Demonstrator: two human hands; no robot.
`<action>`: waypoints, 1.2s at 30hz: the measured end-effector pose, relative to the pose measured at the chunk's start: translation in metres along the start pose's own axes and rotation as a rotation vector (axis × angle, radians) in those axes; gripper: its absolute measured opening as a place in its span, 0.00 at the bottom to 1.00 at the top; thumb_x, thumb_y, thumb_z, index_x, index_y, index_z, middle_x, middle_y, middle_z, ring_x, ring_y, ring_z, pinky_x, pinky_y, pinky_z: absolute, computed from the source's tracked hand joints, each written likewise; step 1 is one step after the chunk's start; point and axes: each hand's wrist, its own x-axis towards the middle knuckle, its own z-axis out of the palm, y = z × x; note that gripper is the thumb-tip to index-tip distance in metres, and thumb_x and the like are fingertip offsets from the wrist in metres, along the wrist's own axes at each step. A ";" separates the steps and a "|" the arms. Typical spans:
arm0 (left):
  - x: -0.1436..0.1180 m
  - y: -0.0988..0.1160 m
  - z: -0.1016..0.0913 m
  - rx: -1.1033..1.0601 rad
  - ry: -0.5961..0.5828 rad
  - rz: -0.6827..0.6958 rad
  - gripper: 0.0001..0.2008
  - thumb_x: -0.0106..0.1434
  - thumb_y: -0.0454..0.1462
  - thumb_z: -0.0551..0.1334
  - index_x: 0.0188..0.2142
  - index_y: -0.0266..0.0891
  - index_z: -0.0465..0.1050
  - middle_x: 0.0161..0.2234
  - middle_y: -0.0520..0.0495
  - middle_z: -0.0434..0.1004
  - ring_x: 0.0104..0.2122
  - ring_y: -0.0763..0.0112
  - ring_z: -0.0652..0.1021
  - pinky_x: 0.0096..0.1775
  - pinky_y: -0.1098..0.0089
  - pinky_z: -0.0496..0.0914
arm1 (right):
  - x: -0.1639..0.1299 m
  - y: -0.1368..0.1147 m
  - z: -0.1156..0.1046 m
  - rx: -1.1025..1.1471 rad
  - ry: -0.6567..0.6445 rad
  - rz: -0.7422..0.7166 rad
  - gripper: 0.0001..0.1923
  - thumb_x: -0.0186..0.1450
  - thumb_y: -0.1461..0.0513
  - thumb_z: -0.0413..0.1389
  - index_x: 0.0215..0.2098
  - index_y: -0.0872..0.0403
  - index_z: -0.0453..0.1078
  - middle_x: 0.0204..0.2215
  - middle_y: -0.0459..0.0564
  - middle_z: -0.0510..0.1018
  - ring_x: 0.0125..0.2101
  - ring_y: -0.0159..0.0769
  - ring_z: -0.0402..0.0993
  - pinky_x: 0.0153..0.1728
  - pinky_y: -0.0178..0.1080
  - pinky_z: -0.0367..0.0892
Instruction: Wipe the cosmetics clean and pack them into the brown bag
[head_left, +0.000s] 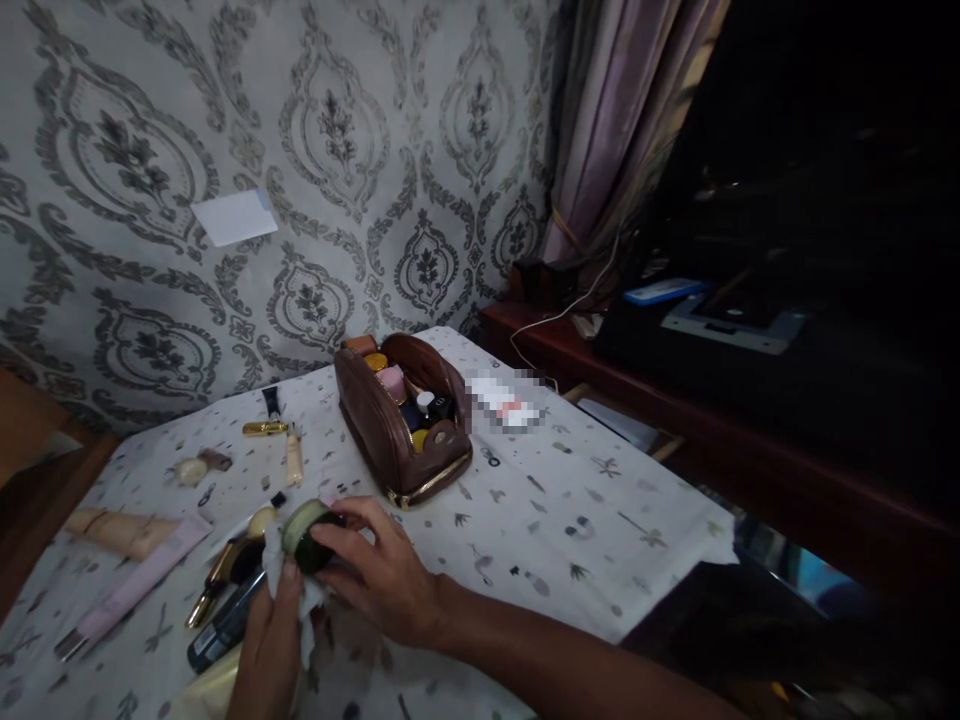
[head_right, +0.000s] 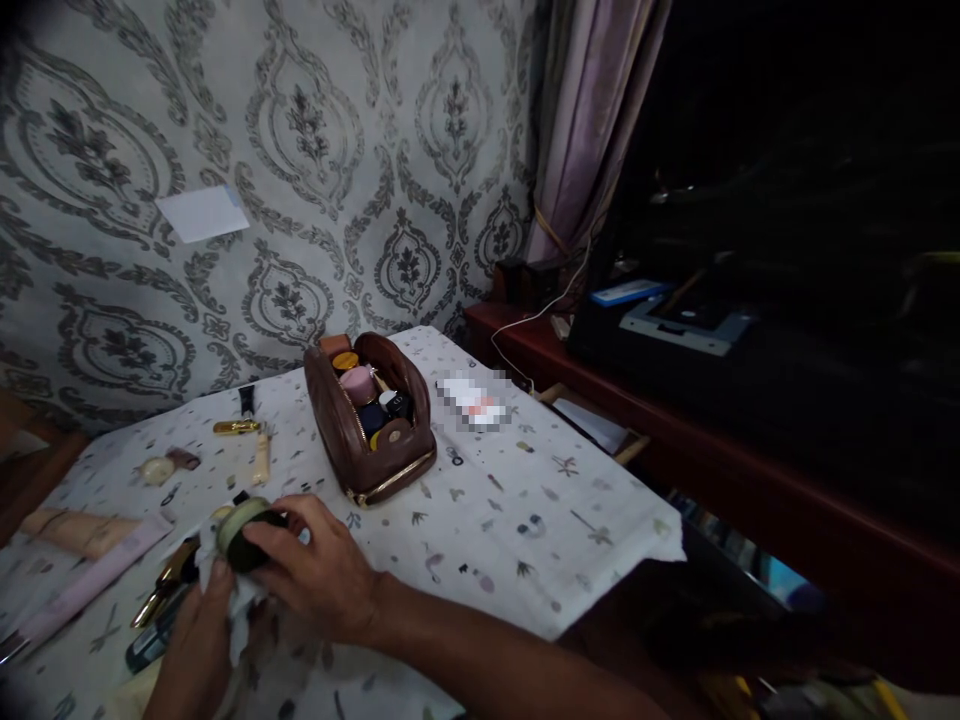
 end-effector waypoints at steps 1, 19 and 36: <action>0.001 0.000 -0.001 0.003 -0.020 0.003 0.24 0.62 0.54 0.59 0.46 0.40 0.78 0.45 0.38 0.80 0.48 0.48 0.78 0.42 0.57 0.76 | 0.001 0.000 -0.002 -0.012 0.007 -0.012 0.21 0.69 0.60 0.56 0.59 0.50 0.64 0.52 0.58 0.69 0.51 0.40 0.70 0.49 0.39 0.72; -0.011 0.072 0.014 0.013 -0.229 0.458 0.18 0.62 0.50 0.61 0.25 0.39 0.72 0.23 0.49 0.74 0.25 0.66 0.75 0.31 0.70 0.73 | 0.061 0.001 -0.086 0.484 0.183 0.576 0.20 0.56 0.61 0.63 0.48 0.52 0.70 0.36 0.48 0.75 0.32 0.31 0.70 0.30 0.34 0.68; 0.016 -0.033 0.031 0.197 -0.217 0.820 0.19 0.69 0.45 0.55 0.56 0.43 0.70 0.50 0.40 0.81 0.47 0.55 0.81 0.46 0.64 0.76 | 0.177 0.082 -0.134 -0.820 -0.789 0.312 0.19 0.63 0.53 0.58 0.46 0.56 0.74 0.42 0.57 0.81 0.44 0.48 0.77 0.35 0.38 0.64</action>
